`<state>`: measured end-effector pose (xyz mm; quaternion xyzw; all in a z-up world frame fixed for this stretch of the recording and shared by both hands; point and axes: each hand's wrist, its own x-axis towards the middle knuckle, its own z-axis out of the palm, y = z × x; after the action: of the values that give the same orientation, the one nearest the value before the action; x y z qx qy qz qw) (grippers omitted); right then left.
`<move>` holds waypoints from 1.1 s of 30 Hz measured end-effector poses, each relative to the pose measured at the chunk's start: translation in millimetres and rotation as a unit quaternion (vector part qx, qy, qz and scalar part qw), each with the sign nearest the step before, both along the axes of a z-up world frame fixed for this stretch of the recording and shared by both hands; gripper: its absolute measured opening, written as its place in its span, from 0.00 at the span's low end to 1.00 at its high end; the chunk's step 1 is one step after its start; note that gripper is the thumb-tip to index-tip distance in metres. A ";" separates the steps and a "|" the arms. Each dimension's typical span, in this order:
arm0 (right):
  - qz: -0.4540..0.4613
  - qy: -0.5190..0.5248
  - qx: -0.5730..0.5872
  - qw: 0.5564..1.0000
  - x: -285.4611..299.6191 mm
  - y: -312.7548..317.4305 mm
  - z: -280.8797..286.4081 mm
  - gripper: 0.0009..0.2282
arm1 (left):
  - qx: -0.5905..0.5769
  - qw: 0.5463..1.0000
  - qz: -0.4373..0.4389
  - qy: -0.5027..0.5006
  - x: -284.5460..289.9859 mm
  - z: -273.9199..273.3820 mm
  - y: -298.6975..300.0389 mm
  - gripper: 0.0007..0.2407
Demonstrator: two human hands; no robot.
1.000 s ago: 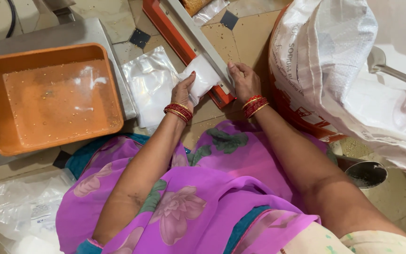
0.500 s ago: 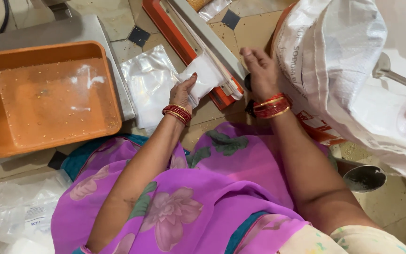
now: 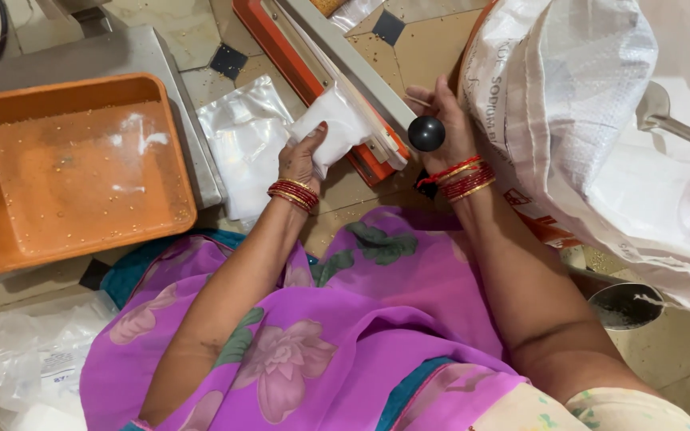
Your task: Packaging white powder into small plastic bags and sealing them using a manual heat sealer.
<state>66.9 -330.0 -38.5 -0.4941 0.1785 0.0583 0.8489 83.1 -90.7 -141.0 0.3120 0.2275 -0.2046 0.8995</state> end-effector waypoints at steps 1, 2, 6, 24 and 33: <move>-0.018 0.036 -0.007 0.999 -1.9 5.0 3.4 0.26 | -0.004 1.000 0.015 -0.002 1.6 -4.0 2.1 0.22; -0.035 0.072 -0.014 0.997 -3.5 10.5 7.0 0.24 | -0.008 1.000 0.030 -0.005 3.0 -7.8 5.0 0.21; -0.072 0.100 0.016 0.992 -13.8 -1.9 -59.1 0.15 | -0.002 0.999 0.038 -0.015 1.6 11.1 20.4 0.20; 0.217 0.062 0.057 0.973 -72.3 118.9 12.7 0.20 | 0.236 0.961 -0.124 -0.067 -97.2 103.4 79.3 0.19; 0.246 0.073 0.037 0.966 -73.3 133.5 9.8 0.18 | 0.271 0.932 -0.185 -0.157 -66.0 51.7 96.4 0.16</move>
<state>-6.3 -196.5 -28.7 -0.4853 0.1110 0.3079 0.8108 17.1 5.7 -89.4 0.6083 0.0686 -0.2461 0.7515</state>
